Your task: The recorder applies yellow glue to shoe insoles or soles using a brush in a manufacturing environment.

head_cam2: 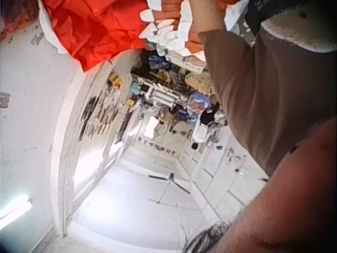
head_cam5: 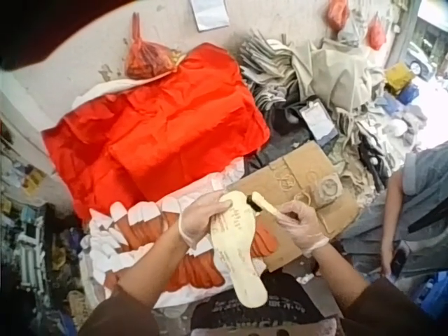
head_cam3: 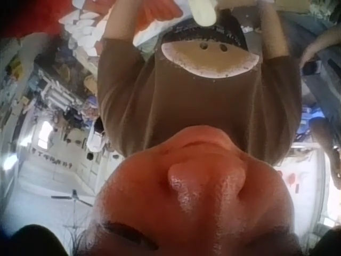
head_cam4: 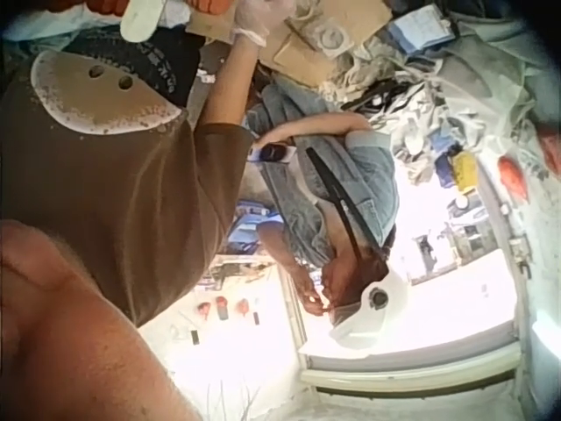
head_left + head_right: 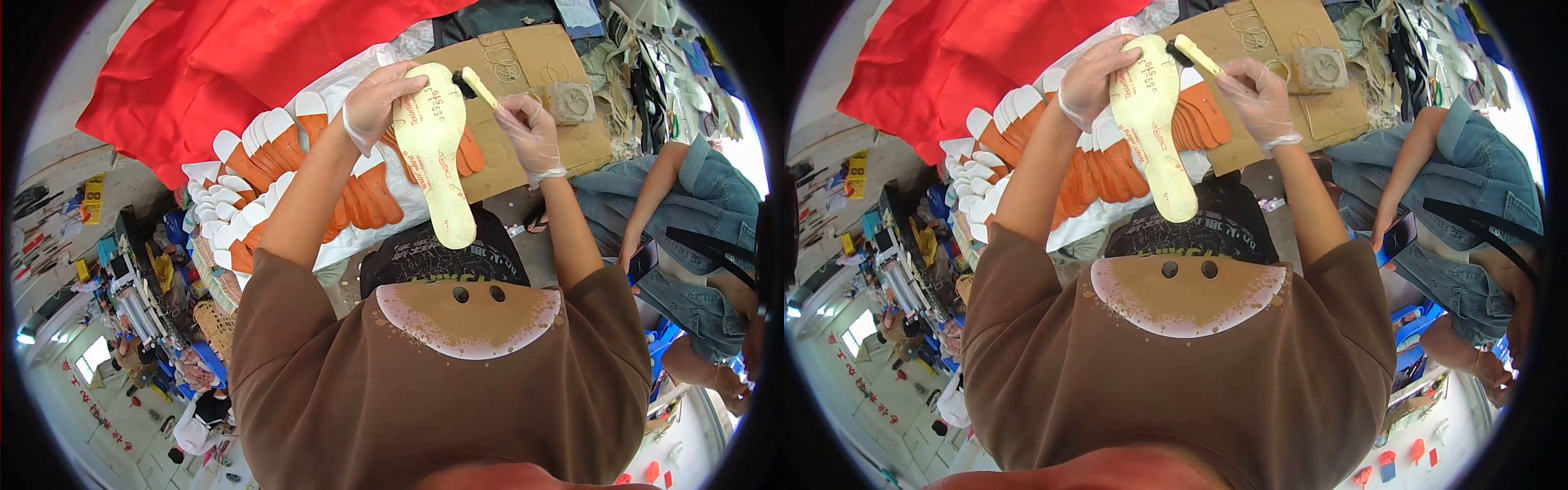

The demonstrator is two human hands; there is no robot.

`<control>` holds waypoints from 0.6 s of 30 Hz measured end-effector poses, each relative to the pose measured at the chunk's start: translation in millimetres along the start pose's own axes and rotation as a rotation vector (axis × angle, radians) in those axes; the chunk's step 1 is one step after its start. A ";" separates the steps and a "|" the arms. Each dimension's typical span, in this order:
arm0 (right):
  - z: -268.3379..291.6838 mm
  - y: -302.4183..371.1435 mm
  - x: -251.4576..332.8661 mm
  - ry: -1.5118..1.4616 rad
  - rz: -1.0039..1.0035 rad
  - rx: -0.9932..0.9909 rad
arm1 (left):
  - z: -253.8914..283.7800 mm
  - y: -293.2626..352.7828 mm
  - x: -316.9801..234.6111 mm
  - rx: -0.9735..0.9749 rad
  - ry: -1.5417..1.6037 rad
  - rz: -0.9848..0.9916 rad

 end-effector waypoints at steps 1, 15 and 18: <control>2.7 -3.2 1.0 0.000 0.001 0.001 | 1.3 0.1 -0.5 -0.001 0.000 -0.002; -24.7 36.2 39.8 0.149 0.127 0.793 | 50.9 4.6 1.6 -0.146 0.208 0.000; 3.3 33.1 17.5 0.104 -0.155 0.736 | 71.6 16.0 -7.8 -0.224 0.291 0.013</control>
Point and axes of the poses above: each hand's wrist, its own y-axis away from the middle knuckle, its own z-axis out of the back of the hand, x = y × z, the point moved 8 cm from there along -y, towards the middle knuckle, and after that the axes turned 7 degrees about -x, right-handed, at the moved point
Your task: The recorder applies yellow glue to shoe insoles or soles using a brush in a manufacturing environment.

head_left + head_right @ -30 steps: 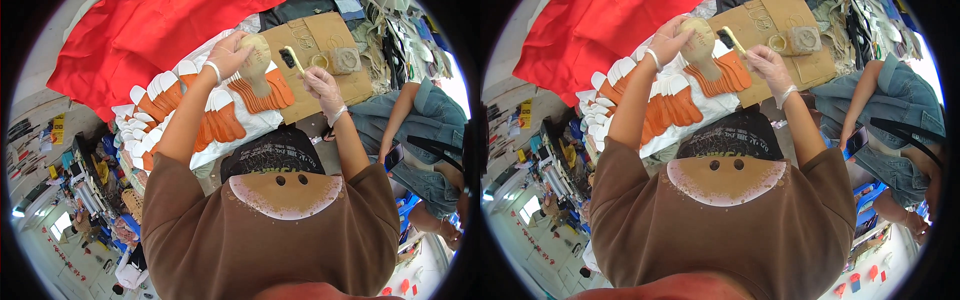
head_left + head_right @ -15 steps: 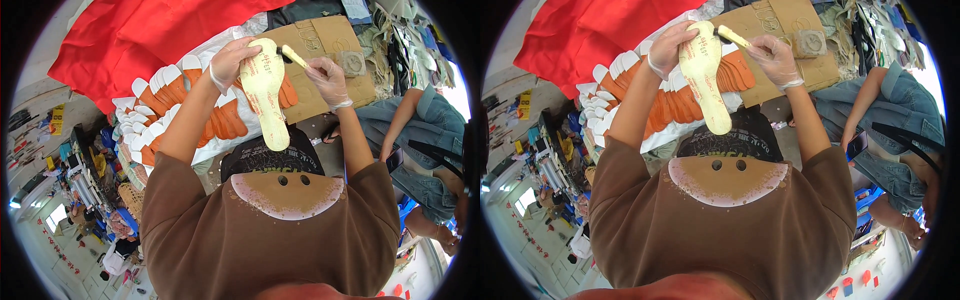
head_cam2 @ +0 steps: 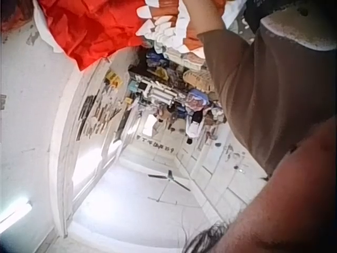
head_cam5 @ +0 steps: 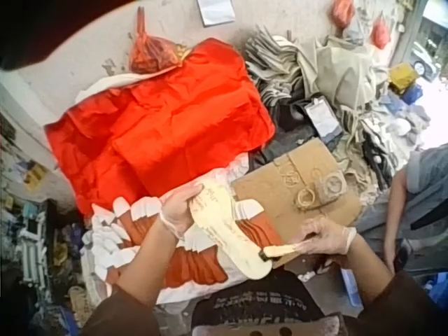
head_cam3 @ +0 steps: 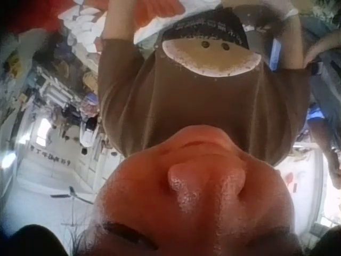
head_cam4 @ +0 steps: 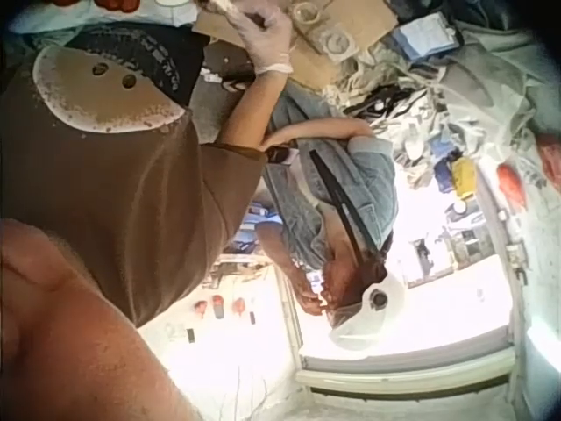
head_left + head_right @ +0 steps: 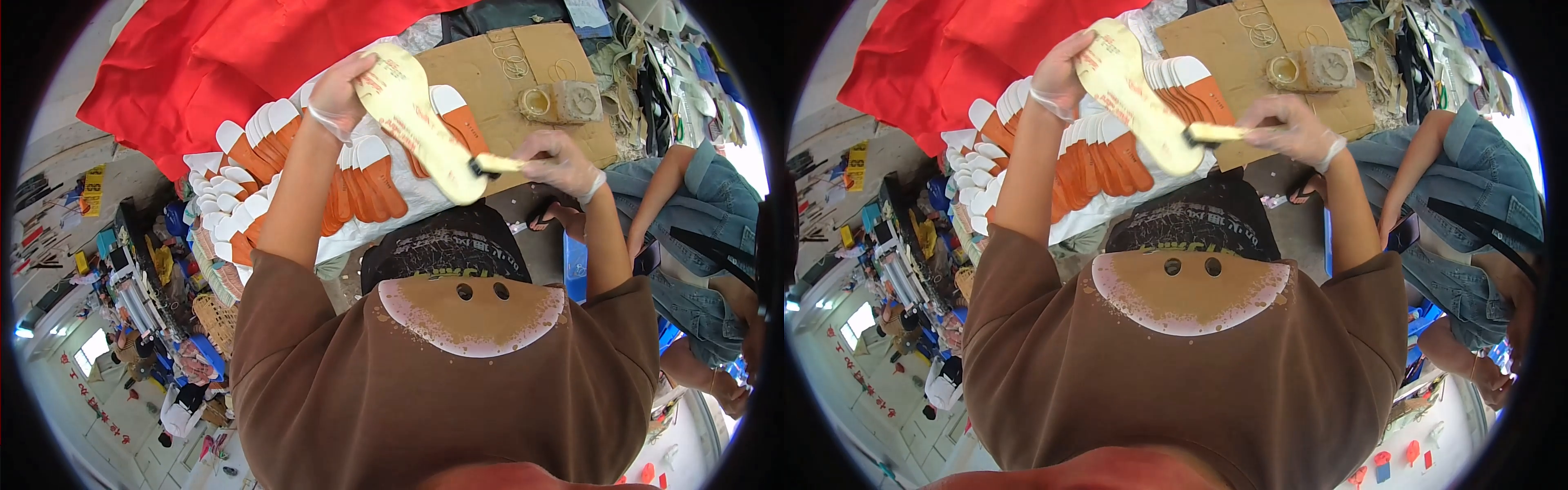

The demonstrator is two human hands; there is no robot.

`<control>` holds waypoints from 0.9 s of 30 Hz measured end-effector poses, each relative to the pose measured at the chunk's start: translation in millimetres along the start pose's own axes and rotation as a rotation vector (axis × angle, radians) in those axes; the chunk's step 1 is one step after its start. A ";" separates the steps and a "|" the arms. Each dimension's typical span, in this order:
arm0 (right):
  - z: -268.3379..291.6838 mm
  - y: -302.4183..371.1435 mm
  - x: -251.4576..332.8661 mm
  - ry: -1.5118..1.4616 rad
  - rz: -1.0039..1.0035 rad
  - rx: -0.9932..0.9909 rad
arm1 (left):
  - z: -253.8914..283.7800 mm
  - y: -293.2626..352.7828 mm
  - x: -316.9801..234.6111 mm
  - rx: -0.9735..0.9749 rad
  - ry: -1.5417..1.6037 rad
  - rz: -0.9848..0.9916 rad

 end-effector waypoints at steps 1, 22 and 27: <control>10.6 5.3 -16.1 -0.124 -0.159 -0.068 | 5.3 4.0 -4.0 -0.067 0.040 -0.005; -49.4 11.7 -7.7 0.115 0.267 -0.822 | -41.2 49.9 59.0 -0.367 0.049 -0.658; -14.6 -0.4 -5.7 -0.245 0.042 -0.839 | -44.9 50.0 59.7 -0.417 -0.019 -0.607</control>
Point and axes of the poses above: each hand's wrist, its own y-axis away from the middle knuckle, its own z-axis out of the back of the hand, x = y × z, the point moved 8 cm from there along -y, towards the middle knuckle, and after that the axes turned 7 degrees about -x, right-handed, at the moved point
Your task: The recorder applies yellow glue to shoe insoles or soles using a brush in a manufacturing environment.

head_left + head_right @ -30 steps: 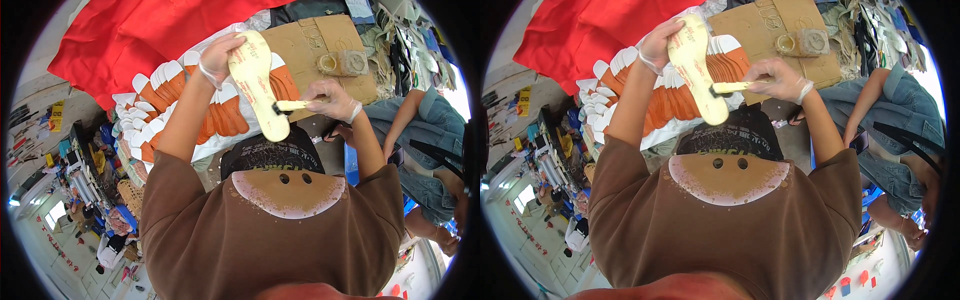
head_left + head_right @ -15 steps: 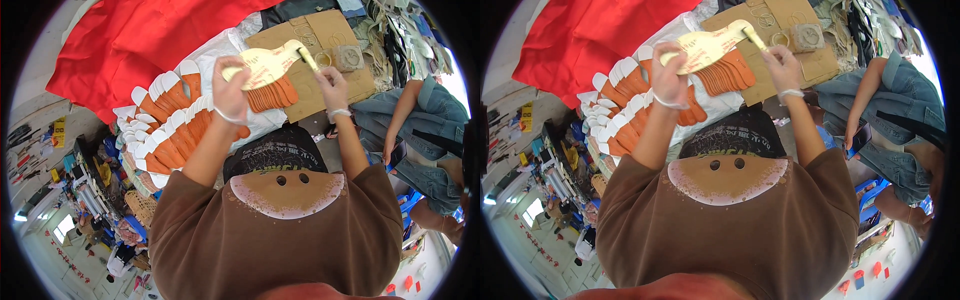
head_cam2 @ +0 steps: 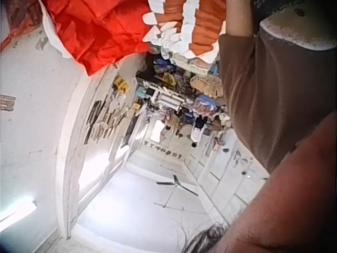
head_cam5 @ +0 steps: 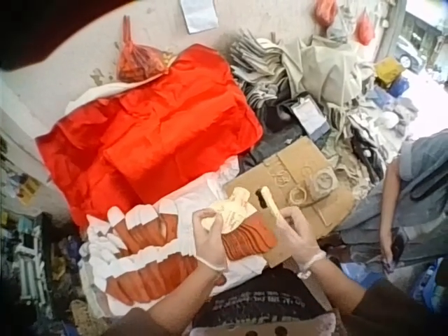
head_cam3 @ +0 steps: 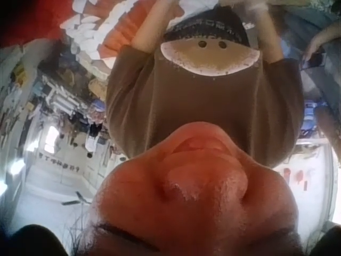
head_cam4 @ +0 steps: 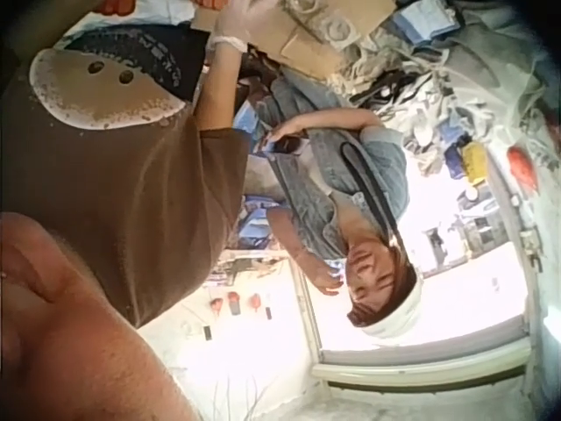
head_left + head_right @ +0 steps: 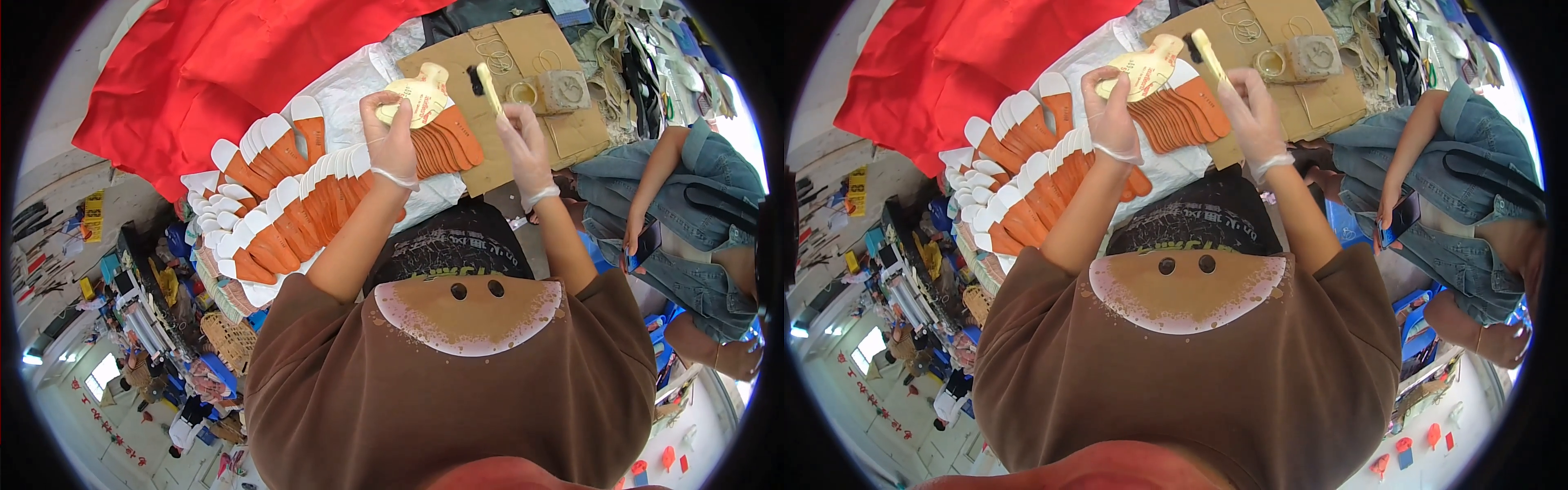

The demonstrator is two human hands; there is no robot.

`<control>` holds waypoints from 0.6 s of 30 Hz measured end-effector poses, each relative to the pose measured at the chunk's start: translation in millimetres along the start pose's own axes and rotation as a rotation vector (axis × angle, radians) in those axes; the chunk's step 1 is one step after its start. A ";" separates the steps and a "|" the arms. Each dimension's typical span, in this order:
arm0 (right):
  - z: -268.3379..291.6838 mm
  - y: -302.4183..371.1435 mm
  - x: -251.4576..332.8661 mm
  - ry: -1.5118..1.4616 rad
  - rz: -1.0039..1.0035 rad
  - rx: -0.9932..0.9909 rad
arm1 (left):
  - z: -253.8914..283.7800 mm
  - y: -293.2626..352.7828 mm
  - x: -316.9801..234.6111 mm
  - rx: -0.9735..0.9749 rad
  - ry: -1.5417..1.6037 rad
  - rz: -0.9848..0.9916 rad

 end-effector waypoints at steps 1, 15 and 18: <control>-2.2 -4.5 -4.3 0.022 -0.052 0.059 | -2.7 0.0 4.0 0.005 -0.054 0.012; -31.6 -67.3 54.7 0.244 0.299 -0.057 | -22.2 -17.6 -3.1 0.300 -0.655 -0.116; -20.8 -91.0 45.8 0.194 0.276 -0.027 | 6.5 -39.8 16.2 0.229 -1.270 -0.360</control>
Point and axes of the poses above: each hand's wrist, its own y-axis away from the middle knuckle, its own z-axis out of the back of the hand, x = y × z, the point moved 8 cm from there along -y, towards the middle knuckle, and after that the axes turned 7 degrees about -x, right-handed, at the moved point
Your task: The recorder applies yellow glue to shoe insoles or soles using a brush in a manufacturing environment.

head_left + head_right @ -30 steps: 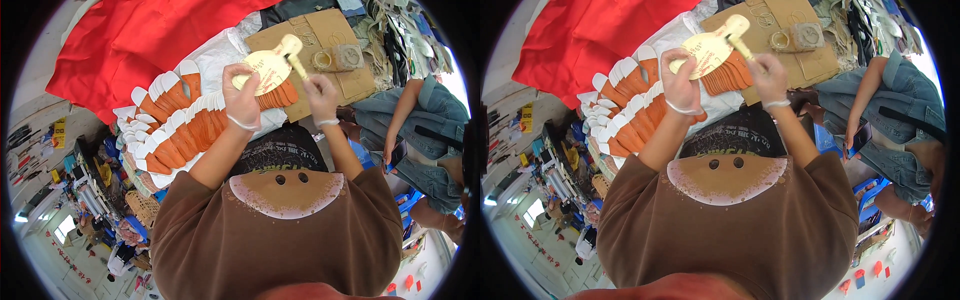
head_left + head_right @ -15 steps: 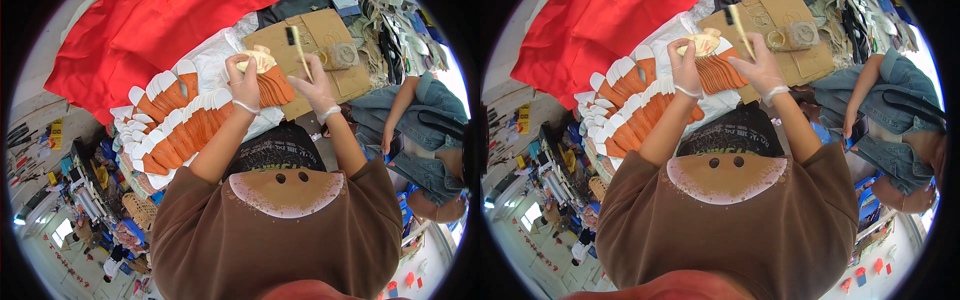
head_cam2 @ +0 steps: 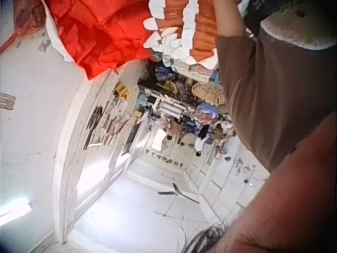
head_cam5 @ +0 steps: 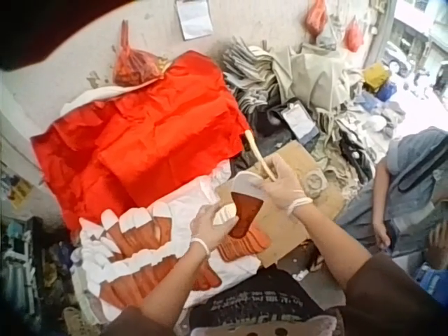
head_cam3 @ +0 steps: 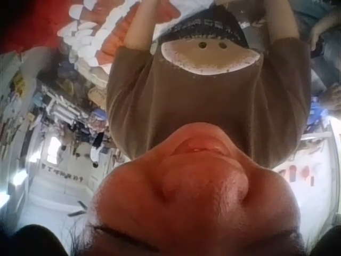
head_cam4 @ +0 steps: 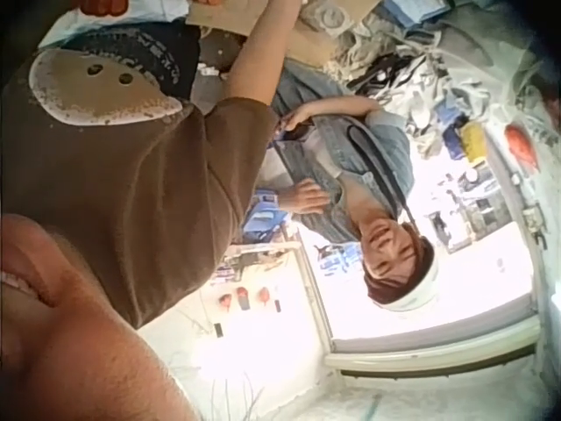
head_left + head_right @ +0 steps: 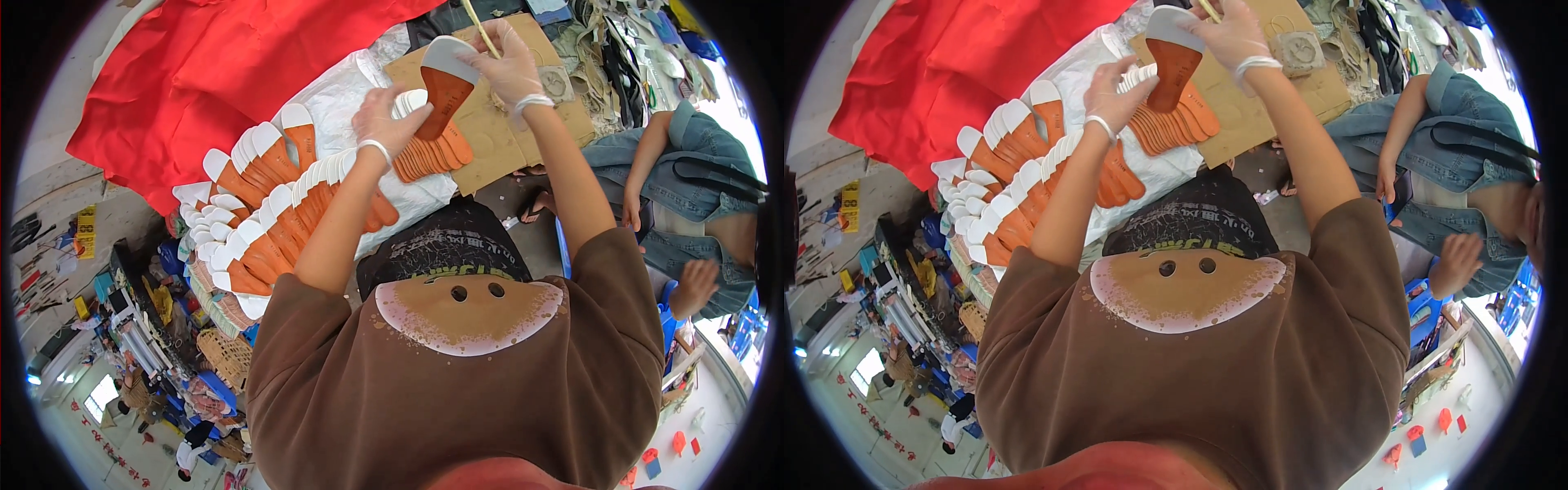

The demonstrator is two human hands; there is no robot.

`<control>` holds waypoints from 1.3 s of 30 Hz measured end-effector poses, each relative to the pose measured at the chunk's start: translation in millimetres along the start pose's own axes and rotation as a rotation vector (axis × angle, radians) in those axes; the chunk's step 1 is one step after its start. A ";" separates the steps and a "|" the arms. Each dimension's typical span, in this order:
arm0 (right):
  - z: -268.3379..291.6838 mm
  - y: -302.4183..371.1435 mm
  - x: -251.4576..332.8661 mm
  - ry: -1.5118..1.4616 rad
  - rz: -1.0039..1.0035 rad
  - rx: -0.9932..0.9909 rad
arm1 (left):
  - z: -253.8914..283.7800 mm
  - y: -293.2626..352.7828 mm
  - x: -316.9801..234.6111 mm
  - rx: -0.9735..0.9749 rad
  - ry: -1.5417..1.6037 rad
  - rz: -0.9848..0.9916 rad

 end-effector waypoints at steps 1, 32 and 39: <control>2.3 -1.6 3.0 -0.023 -0.033 0.037 | -17.5 2.4 6.8 0.147 0.164 0.026; 46.9 16.7 -13.3 0.977 0.245 0.033 | -33.8 63.4 6.3 0.903 0.961 0.626; 25.3 56.0 -5.6 0.739 0.342 0.374 | -22.3 57.1 1.6 0.883 1.075 0.636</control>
Point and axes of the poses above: each hand's wrist, its own y-axis away from the middle knuckle, its own z-axis out of the back of the hand, x = y × z, the point moved 8 cm from there along -y, towards the middle knuckle, and after that the axes turned 7 degrees about -x, right-handed, at the moved point
